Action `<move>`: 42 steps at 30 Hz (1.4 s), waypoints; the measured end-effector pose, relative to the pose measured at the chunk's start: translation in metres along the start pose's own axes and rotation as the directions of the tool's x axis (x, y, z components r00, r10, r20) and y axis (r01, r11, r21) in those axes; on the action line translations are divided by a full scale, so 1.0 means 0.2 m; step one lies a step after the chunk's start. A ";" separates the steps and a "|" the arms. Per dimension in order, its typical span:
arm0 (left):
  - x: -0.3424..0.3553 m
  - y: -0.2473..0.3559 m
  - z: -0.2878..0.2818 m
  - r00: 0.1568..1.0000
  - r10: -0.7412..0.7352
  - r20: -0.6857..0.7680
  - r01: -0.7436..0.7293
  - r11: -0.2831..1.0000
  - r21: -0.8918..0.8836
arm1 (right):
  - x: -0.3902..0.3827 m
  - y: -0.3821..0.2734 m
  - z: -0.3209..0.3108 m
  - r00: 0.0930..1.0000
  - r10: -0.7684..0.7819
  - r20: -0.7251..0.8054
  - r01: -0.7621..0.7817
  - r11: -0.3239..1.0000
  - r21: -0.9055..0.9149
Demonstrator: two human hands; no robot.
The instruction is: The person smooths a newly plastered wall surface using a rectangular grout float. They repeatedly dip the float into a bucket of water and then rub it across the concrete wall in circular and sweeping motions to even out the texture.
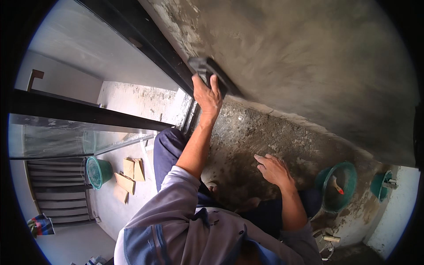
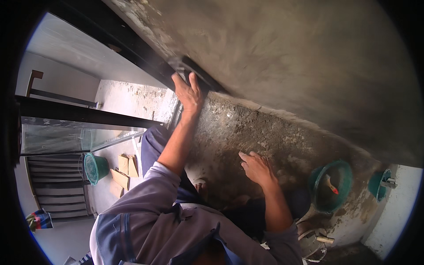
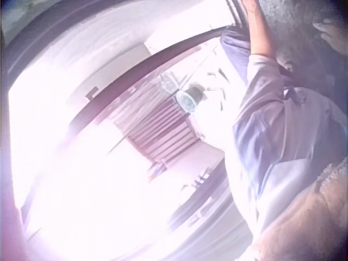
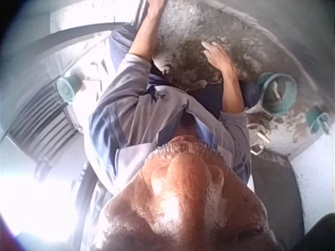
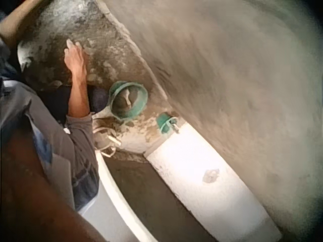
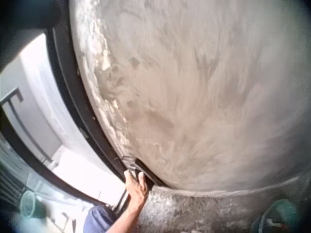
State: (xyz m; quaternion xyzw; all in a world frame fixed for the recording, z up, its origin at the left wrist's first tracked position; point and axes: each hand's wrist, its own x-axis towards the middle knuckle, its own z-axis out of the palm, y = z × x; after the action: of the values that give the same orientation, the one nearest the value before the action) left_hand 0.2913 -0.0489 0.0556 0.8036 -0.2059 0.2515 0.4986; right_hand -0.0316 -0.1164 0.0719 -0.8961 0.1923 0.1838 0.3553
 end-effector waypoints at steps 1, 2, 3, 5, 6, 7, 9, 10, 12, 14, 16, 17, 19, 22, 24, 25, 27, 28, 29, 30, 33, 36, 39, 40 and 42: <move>-0.07 -0.06 0.05 0.998 -0.061 0.036 0.061 0.998 0.000 | 0.01 0.00 -0.01 1.000 -0.002 -0.008 0.002 1.000 -0.014; -0.12 -0.03 0.09 0.982 -0.161 0.095 0.162 0.987 -0.003 | 0.01 0.02 -0.01 0.999 0.008 -0.050 -0.010 1.000 -0.029; -0.14 -0.03 0.09 0.968 -0.230 0.096 0.230 0.973 0.012 | 0.00 0.01 0.00 0.998 0.004 -0.068 -0.007 0.999 -0.046; -0.17 -0.03 0.13 0.926 -0.365 0.099 0.363 0.931 0.041 | -0.06 -0.01 0.02 0.996 0.009 -0.083 -0.014 0.998 -0.055; -0.20 0.03 0.14 0.914 -0.392 0.102 0.393 0.919 0.011 | -0.08 -0.04 0.00 0.996 0.012 -0.087 -0.016 0.999 -0.051; -0.24 0.13 0.16 0.899 -0.418 0.127 0.432 0.896 -0.106 | -0.11 -0.06 -0.02 0.996 0.015 -0.091 -0.019 0.999 -0.049; -0.38 0.46 0.22 0.813 -0.456 0.361 0.566 0.766 -0.306 | -0.14 -0.06 -0.04 0.999 0.027 -0.022 -0.027 0.999 -0.021; -0.50 0.60 0.27 0.830 -0.361 0.425 0.511 0.798 -0.320 | -0.15 -0.04 -0.01 0.999 0.034 0.019 -0.033 0.999 -0.036; -0.76 0.80 0.29 0.710 -0.183 0.680 0.580 0.700 -0.417 | -0.13 -0.02 0.06 0.991 0.062 0.122 -0.046 0.990 -0.130; -0.92 0.94 0.26 0.650 -0.175 0.740 0.570 0.756 -0.322 | -0.09 0.16 0.19 0.970 0.174 0.170 -0.147 0.976 -0.159; -0.92 0.92 0.20 0.718 -0.261 0.645 0.606 0.690 -0.395 | -0.19 0.14 0.12 0.985 0.129 0.118 -0.106 0.977 -0.184; -0.80 0.77 0.20 0.763 -0.375 0.526 0.607 0.695 -0.385 | -0.25 0.10 0.06 0.991 0.113 0.073 -0.104 0.987 -0.126; -0.46 0.39 0.11 0.853 -0.479 0.209 0.522 0.772 -0.363 | -0.28 0.00 0.05 1.000 0.016 -0.007 -0.016 1.000 0.001; -0.16 0.16 0.17 0.893 -0.449 -0.019 0.439 0.881 -0.174 | -0.30 -0.04 0.08 0.997 -0.031 0.076 0.032 0.999 -0.011; -0.23 0.22 0.21 0.905 -0.424 -0.035 0.401 0.877 -0.266 | -0.33 -0.03 0.10 0.992 -0.007 0.122 0.012 0.999 -0.041; -0.28 0.28 0.22 0.907 -0.419 -0.045 0.386 0.870 -0.308 | -0.33 -0.01 0.10 0.994 0.002 0.112 0.003 0.999 -0.044; -0.44 0.49 0.31 0.891 -0.434 0.132 0.454 0.852 -0.262 | -0.34 0.04 0.12 0.992 0.021 0.122 -0.016 0.999 -0.047; -0.53 0.72 0.33 0.811 -0.462 0.359 0.576 0.736 -0.356 | -0.33 0.08 0.11 0.995 0.032 0.095 -0.028 0.999 -0.041; -0.64 0.84 0.36 0.784 -0.426 0.452 0.593 0.729 -0.342 | -0.29 0.08 0.12 0.986 0.044 0.160 -0.032 0.996 -0.079; -0.76 1.02 0.33 0.629 -0.306 0.715 0.650 0.712 -0.267 | -0.25 0.08 0.11 0.974 0.076 0.214 -0.050 0.991 -0.122; -0.99 1.27 0.23 0.345 -0.066 0.936 0.740 0.633 -0.228 | -0.19 0.24 0.20 0.994 0.017 0.112 -0.003 0.993 -0.121; -0.93 0.75 0.26 0.544 -0.485 0.684 0.796 0.556 -0.239 | -0.25 0.11 0.14 0.996 -0.085 -0.028 0.084 0.995 -0.046; -0.50 0.00 0.26 0.817 -0.543 0.196 0.575 0.731 -0.369 | -0.36 -0.01 0.11 0.997 -0.074 -0.035 0.071 0.994 -0.087; -0.38 -0.17 0.26 0.800 -0.582 0.147 0.597 0.747 -0.292 | -0.37 -0.04 0.14 0.998 -0.051 0.022 0.054 0.981 -0.184; -0.41 -0.21 0.33 0.783 -0.607 0.140 0.617 0.724 -0.309 | -0.41 -0.09 0.13 0.997 -0.056 0.050 0.062 0.990 -0.131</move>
State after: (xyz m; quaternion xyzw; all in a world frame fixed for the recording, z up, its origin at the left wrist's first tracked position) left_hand 0.2644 -0.0843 -0.0485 0.7318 0.0232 0.0223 0.6808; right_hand -0.0993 -0.0683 0.1030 -0.9184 0.1449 0.2064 0.3048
